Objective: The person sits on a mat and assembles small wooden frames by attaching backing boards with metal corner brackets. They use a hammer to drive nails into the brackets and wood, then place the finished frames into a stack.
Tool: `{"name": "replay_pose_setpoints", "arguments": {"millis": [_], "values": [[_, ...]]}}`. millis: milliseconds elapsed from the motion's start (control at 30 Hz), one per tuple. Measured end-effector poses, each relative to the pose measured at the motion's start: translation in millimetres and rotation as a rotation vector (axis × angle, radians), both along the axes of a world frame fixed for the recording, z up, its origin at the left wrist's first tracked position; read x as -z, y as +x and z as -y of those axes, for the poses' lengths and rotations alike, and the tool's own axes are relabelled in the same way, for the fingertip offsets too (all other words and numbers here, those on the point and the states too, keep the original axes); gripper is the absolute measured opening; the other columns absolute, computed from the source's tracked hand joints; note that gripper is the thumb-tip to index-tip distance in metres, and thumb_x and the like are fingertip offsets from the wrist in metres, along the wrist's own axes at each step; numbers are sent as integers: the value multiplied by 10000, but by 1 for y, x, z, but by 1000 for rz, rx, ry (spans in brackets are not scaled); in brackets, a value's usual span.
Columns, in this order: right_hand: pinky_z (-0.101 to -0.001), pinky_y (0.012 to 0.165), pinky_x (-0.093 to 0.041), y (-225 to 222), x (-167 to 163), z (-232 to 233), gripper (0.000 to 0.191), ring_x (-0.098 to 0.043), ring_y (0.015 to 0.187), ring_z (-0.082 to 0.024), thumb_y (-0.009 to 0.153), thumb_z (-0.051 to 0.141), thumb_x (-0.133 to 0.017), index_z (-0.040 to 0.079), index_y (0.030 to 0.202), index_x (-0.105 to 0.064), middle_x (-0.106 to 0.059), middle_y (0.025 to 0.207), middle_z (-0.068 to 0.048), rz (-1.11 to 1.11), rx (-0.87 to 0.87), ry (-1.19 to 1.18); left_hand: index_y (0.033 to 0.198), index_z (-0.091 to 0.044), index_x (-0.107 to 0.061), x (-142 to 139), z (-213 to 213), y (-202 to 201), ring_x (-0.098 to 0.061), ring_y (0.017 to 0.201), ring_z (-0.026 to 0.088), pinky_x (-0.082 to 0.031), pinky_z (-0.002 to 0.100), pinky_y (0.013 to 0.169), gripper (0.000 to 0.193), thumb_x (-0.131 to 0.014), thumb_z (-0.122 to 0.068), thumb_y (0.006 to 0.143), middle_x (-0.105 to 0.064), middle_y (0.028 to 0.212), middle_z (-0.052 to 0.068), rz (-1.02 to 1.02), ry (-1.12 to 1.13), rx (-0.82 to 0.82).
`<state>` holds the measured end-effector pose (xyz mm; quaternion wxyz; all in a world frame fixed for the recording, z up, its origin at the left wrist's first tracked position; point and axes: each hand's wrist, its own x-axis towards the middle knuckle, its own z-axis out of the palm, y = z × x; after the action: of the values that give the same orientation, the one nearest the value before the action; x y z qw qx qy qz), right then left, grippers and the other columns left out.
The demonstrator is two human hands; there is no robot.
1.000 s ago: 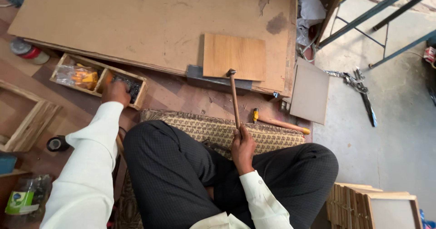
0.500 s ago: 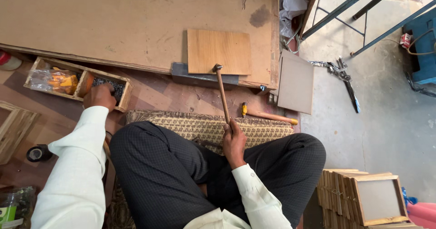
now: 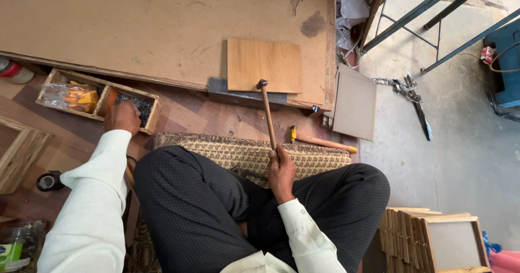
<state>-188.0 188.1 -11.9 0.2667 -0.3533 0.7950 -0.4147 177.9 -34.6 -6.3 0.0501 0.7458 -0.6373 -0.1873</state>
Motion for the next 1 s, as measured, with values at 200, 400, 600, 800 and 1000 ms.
{"name": "replay_pose_setpoints", "arguments": {"millis": [200, 400, 600, 800, 1000], "values": [[-304, 538, -512, -1, -1, 1, 385, -628, 614, -113, 980, 198, -635, 20, 1321, -662, -696, 725, -58, 48, 1, 7, 1140, -25, -721, 5, 3, 4, -739, 901, 317, -581, 445, 862, 283, -751, 18, 861, -761, 996, 229, -284, -219, 13], [-300, 543, -511, -1, 2, 1, 384, -619, 625, -110, 985, 195, -637, 13, 1322, -664, -692, 740, -53, 78, 7, -10, 988, 13, -713, 4, 3, 3, -753, 836, 198, -635, 302, 670, 95, -625, 43, 1007, -751, 960, 148, -625, -292, -88], [-294, 551, -509, -1, 6, 0, 384, -627, 632, -111, 987, 194, -638, 2, 1318, -665, -691, 732, -60, 53, -23, -42, 1060, 38, -672, -22, 2, -34, -728, 827, 176, -626, 300, 682, 89, -629, 56, 984, -728, 973, 158, -925, -419, 23], [-291, 534, -500, -2, 7, 0, 375, -624, 608, -109, 987, 192, -637, 10, 1312, -674, -679, 703, -53, 39, -39, -36, 1066, -56, -757, -44, 0, -127, -771, 838, 141, -646, 268, 763, 157, -706, -33, 920, -782, 987, 80, -1022, -303, 240], [-285, 503, -485, -3, 8, 0, 373, -611, 581, -107, 980, 187, -642, 4, 1304, -679, -670, 686, -51, 68, -34, -26, 991, -92, -787, -39, -5, -199, -751, 754, 135, -624, 279, 694, 94, -710, -66, 946, -799, 922, 61, -901, -291, 290]]}}
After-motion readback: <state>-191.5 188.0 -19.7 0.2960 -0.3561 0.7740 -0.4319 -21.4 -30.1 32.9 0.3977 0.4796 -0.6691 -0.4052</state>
